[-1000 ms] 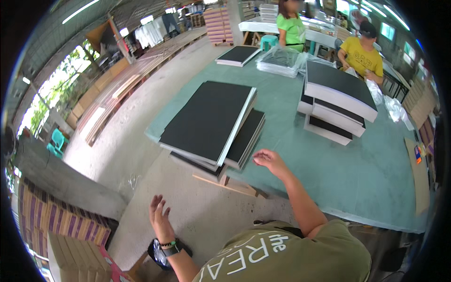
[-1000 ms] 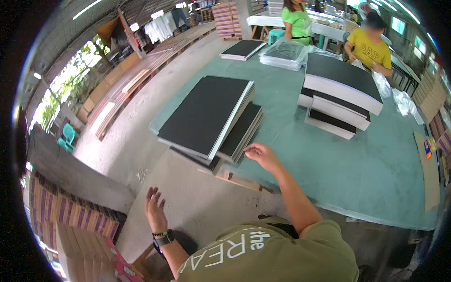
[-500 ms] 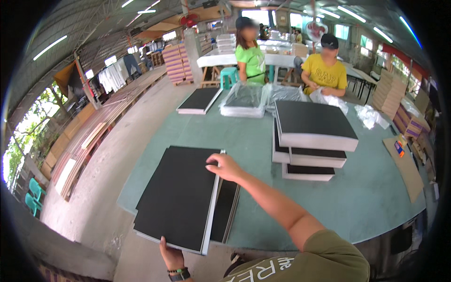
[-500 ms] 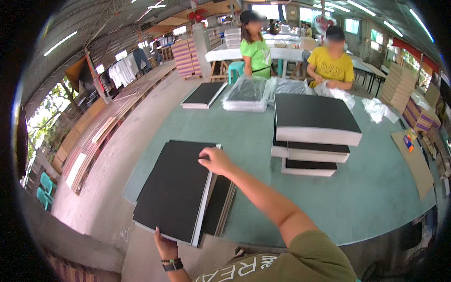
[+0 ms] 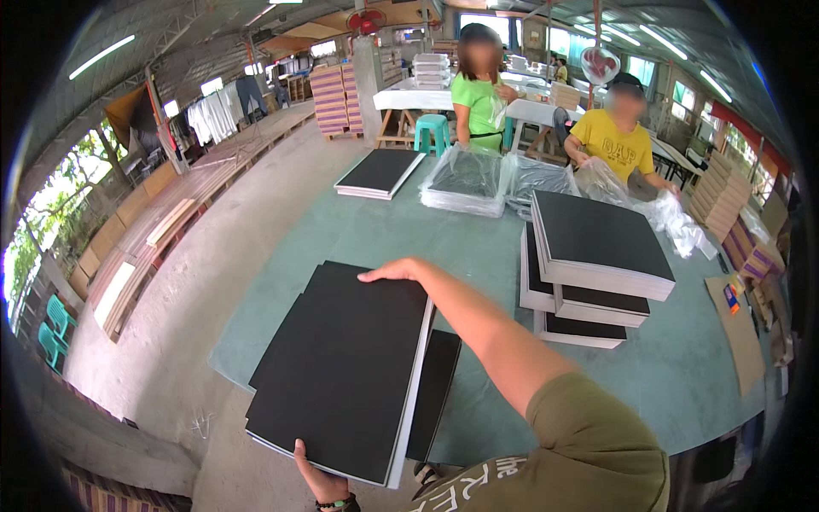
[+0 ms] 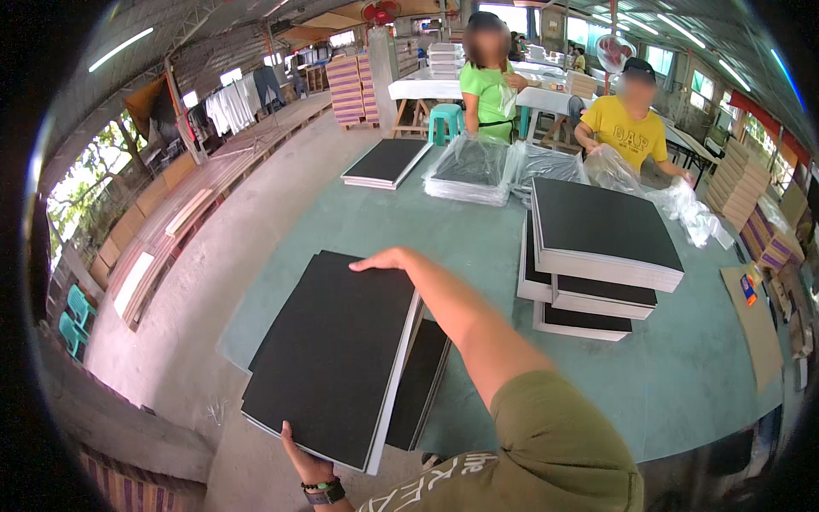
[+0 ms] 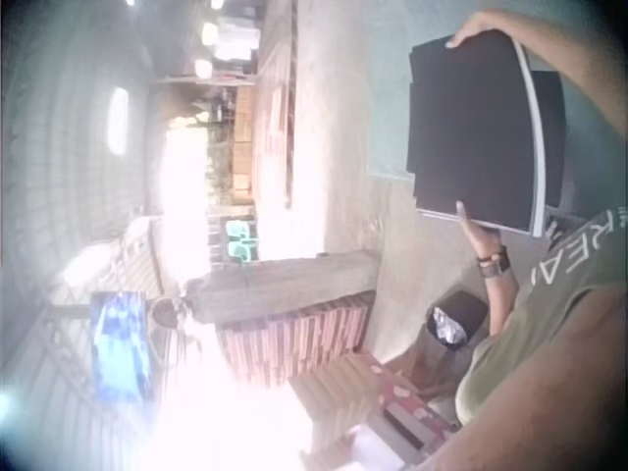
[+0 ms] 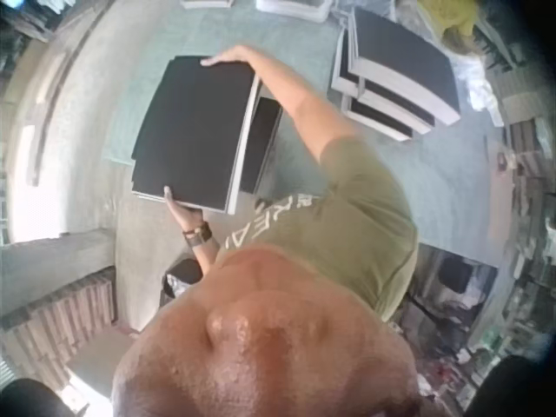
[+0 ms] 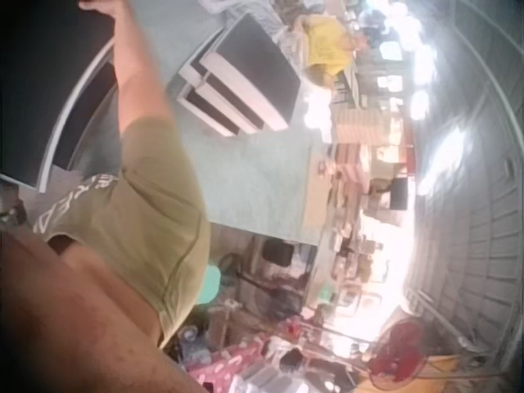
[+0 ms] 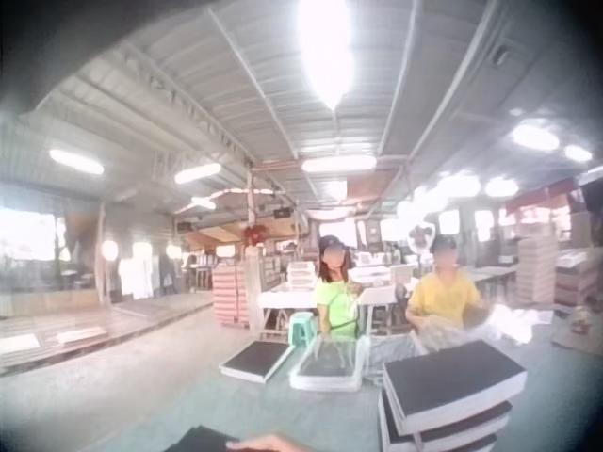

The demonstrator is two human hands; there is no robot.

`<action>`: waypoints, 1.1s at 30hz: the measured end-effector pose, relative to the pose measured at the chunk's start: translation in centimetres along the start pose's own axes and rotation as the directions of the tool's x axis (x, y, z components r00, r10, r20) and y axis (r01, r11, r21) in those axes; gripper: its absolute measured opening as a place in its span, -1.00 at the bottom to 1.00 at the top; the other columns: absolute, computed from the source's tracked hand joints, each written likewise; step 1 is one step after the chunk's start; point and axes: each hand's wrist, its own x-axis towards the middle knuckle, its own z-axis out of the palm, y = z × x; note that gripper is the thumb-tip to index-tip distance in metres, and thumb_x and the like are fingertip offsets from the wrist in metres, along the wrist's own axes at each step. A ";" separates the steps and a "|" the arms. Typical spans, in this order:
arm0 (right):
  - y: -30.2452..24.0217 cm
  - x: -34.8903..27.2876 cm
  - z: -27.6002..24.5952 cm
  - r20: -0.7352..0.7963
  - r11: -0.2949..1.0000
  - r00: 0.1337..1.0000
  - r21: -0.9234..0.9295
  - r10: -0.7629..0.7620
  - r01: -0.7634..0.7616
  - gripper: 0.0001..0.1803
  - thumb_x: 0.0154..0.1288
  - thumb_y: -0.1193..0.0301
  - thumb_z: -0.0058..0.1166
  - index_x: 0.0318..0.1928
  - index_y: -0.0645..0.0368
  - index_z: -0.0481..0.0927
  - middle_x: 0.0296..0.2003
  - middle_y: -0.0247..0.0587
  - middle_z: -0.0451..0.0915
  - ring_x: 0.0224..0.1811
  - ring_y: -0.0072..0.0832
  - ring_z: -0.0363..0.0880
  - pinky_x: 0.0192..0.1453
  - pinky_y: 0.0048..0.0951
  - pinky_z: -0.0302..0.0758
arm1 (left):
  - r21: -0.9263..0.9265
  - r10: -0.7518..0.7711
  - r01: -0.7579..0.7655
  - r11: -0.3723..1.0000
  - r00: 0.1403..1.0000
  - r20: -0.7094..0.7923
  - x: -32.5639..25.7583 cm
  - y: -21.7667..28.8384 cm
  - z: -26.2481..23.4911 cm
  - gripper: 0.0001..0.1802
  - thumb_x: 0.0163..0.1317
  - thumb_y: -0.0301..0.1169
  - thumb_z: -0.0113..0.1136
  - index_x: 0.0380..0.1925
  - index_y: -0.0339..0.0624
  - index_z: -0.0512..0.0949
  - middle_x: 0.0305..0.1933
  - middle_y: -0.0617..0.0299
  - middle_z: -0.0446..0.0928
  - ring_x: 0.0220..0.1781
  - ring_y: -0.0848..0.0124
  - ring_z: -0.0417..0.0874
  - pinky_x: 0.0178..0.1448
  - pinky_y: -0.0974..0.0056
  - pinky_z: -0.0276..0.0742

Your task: The person carries stacks of black-covered boards between tables, organizes plastic bags, and prepares a large sheet of brown paper by using a tape dispenser.

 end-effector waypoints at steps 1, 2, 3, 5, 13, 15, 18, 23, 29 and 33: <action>0.0 -0.5 0.2 -0.043 0.997 0.999 -0.071 -0.014 0.011 -0.20 -0.07 -0.24 0.02 -0.10 0.26 0.51 -0.10 -0.09 0.49 -0.10 -0.29 0.49 -0.01 -0.27 0.39 | -0.021 -0.027 0.027 0.999 1.000 0.013 -0.4 0.1 0.5 -0.39 0.03 -0.15 0.02 0.06 -0.25 0.22 -0.01 0.09 0.34 0.02 0.21 0.39 0.00 0.18 0.38; -0.1 -1.3 0.5 -0.141 0.983 0.989 -0.183 -0.047 0.021 -0.24 -0.03 -0.22 0.00 -0.13 0.27 0.53 -0.14 -0.10 0.52 -0.12 -0.30 0.49 -0.01 -0.30 0.39 | -0.024 -0.041 0.042 0.999 0.999 0.025 -0.9 0.6 1.0 -0.38 0.01 -0.15 0.03 0.05 -0.26 0.22 -0.02 0.07 0.34 0.00 0.20 0.40 -0.02 0.18 0.39; 0.2 -2.2 1.0 -0.092 0.992 0.992 -0.105 -0.085 0.075 -0.24 -0.03 -0.22 0.00 -0.13 0.27 0.53 -0.15 -0.10 0.52 -0.13 -0.31 0.49 -0.01 -0.31 0.39 | 0.017 0.014 -0.014 1.000 1.000 -0.010 -1.4 0.9 0.7 -0.38 -0.01 -0.16 0.03 0.04 -0.27 0.23 -0.04 0.06 0.34 -0.02 0.19 0.41 -0.03 0.18 0.40; 2.3 -5.6 1.2 -0.002 0.986 0.987 0.060 -0.158 0.157 -0.25 -0.01 -0.21 -0.01 -0.13 0.28 0.53 -0.17 -0.10 0.52 -0.14 -0.32 0.50 -0.02 -0.33 0.39 | 0.103 0.120 -0.112 0.988 0.990 -0.074 -2.1 0.7 0.3 -0.38 -0.04 -0.18 0.03 0.02 -0.30 0.24 -0.07 0.03 0.35 -0.06 0.18 0.42 -0.06 0.18 0.41; 14.8 -27.5 1.6 -0.385 0.861 0.879 0.304 -0.281 0.408 -0.37 0.04 0.07 0.11 0.00 0.31 0.40 -0.09 -0.10 0.47 -0.04 -0.35 0.42 0.05 -0.39 0.33 | 0.145 -0.046 0.027 0.989 0.991 0.125 -10.6 -3.2 4.8 -0.39 -0.13 -0.27 0.07 -0.04 -0.38 0.28 -0.17 0.01 0.39 -0.17 0.19 0.47 -0.13 0.21 0.45; 18.8 -34.0 3.2 -0.606 0.788 0.750 0.313 -0.265 0.531 -0.34 -0.02 0.13 0.18 0.02 0.32 0.38 -0.09 -0.12 0.46 -0.05 -0.35 0.42 0.05 -0.39 0.31 | 0.210 -0.051 0.005 0.978 0.975 0.215 -12.3 -5.0 6.2 -0.38 -0.18 -0.29 0.10 -0.06 -0.38 0.29 -0.20 0.02 0.41 -0.20 0.21 0.49 -0.16 0.22 0.46; 25.8 -42.4 3.6 -0.727 0.770 0.674 0.352 -0.134 0.532 -0.31 -0.08 0.17 0.25 0.03 0.32 0.36 -0.08 -0.14 0.45 -0.05 -0.37 0.41 0.07 -0.39 0.29 | 0.344 -0.063 -0.065 0.937 0.935 0.349 -15.1 -8.5 7.4 -0.36 -0.27 -0.33 0.14 -0.09 -0.39 0.32 -0.23 0.06 0.44 -0.24 0.25 0.51 -0.17 0.27 0.46; 35.0 -54.1 6.3 -0.830 0.699 0.558 0.385 -0.024 0.602 -0.30 -0.15 0.28 0.31 0.02 0.32 0.34 -0.11 -0.18 0.46 -0.05 -0.40 0.40 0.09 -0.39 0.28 | 0.499 -0.136 -0.258 0.827 0.770 0.623 -15.1 -14.9 10.1 -0.28 -0.45 -0.43 0.28 -0.09 -0.33 0.35 -0.22 0.17 0.46 -0.19 0.32 0.49 -0.11 0.29 0.42; 41.9 -57.3 10.8 -0.903 0.578 0.426 0.380 0.061 0.723 -0.30 -0.22 0.51 0.29 0.04 0.30 0.31 -0.07 -0.20 0.43 0.01 -0.40 0.35 0.12 -0.37 0.24 | 0.528 -0.346 -0.097 0.844 0.653 0.674 -13.9 -21.3 9.2 -0.30 -0.37 -0.58 0.22 -0.04 -0.31 0.33 -0.10 0.18 0.44 -0.04 0.31 0.43 0.08 0.28 0.28; 42.7 -58.0 11.0 -0.895 0.651 0.446 0.350 0.020 0.673 -0.20 -0.23 0.41 0.30 0.10 0.29 0.24 -0.03 -0.22 0.39 0.07 -0.40 0.30 0.16 -0.39 0.20 | 0.517 -0.302 -0.103 0.850 0.709 0.638 -14.4 -22.5 8.3 -0.27 -0.34 -0.54 0.22 0.00 -0.30 0.28 -0.06 0.16 0.41 0.00 0.30 0.39 0.10 0.27 0.25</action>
